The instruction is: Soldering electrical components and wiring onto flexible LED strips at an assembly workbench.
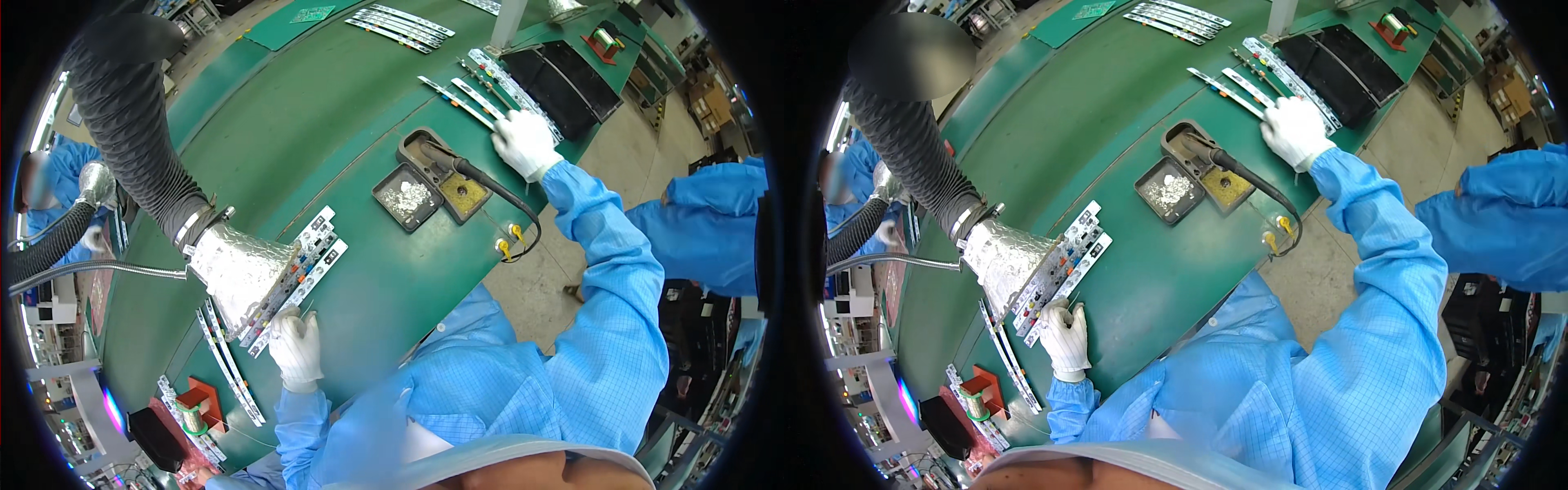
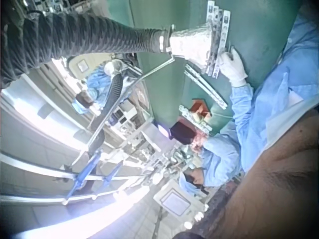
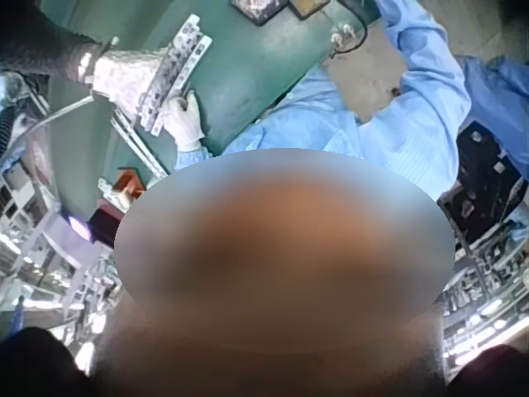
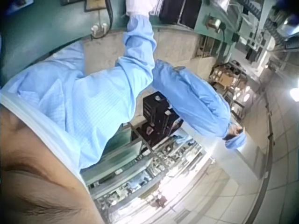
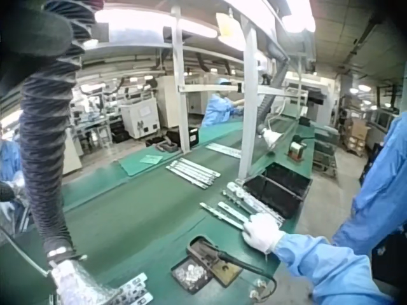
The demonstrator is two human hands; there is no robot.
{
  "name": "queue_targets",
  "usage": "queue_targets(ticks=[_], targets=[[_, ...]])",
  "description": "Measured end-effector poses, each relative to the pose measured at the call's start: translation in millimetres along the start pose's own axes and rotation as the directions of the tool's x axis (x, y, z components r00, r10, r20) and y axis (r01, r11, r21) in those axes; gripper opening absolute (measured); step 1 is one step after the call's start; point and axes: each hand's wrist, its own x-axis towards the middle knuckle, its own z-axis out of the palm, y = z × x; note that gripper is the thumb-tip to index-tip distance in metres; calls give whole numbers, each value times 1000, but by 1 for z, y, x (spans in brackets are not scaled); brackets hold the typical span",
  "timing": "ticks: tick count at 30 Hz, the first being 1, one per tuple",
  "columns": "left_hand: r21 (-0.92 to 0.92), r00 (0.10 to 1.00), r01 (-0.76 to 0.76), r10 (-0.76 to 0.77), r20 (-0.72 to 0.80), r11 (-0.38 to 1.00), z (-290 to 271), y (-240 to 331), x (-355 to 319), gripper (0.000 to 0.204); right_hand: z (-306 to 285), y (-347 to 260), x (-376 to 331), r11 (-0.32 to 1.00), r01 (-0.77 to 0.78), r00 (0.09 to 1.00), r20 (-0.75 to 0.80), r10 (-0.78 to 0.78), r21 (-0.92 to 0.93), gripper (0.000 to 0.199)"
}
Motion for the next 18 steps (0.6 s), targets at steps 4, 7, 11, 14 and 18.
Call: queue_targets(ticks=[4, 7, 11, 14, 18], targets=[[39, 1000, -8, 7, 27, 999, -3, 5, 5, 34, -2, 16, 0, 993, -76, 994, 72, 82, -93, 23], [34, 999, 6, -7, 35, 999, -6, 6, 5, 34, -28, 20, 23, 987, 26, 996, 90, -11, -160, 29], [34, 1000, 7, -8, 25, 999, -3, 9, 8, 34, -22, 37, 109, 993, -97, 994, -41, 100, 61, 54], [50, 999, 23, -25, 29, 998, -3, 10, 10, 35, 6, 34, 191, 977, -208, 977, 53, 205, 54, 74], [112, 993, 81, -90, 80, 990, -5, 8, 2, 34, 34, 29, 271, 943, -320, 917, 282, 283, 93, 99]])
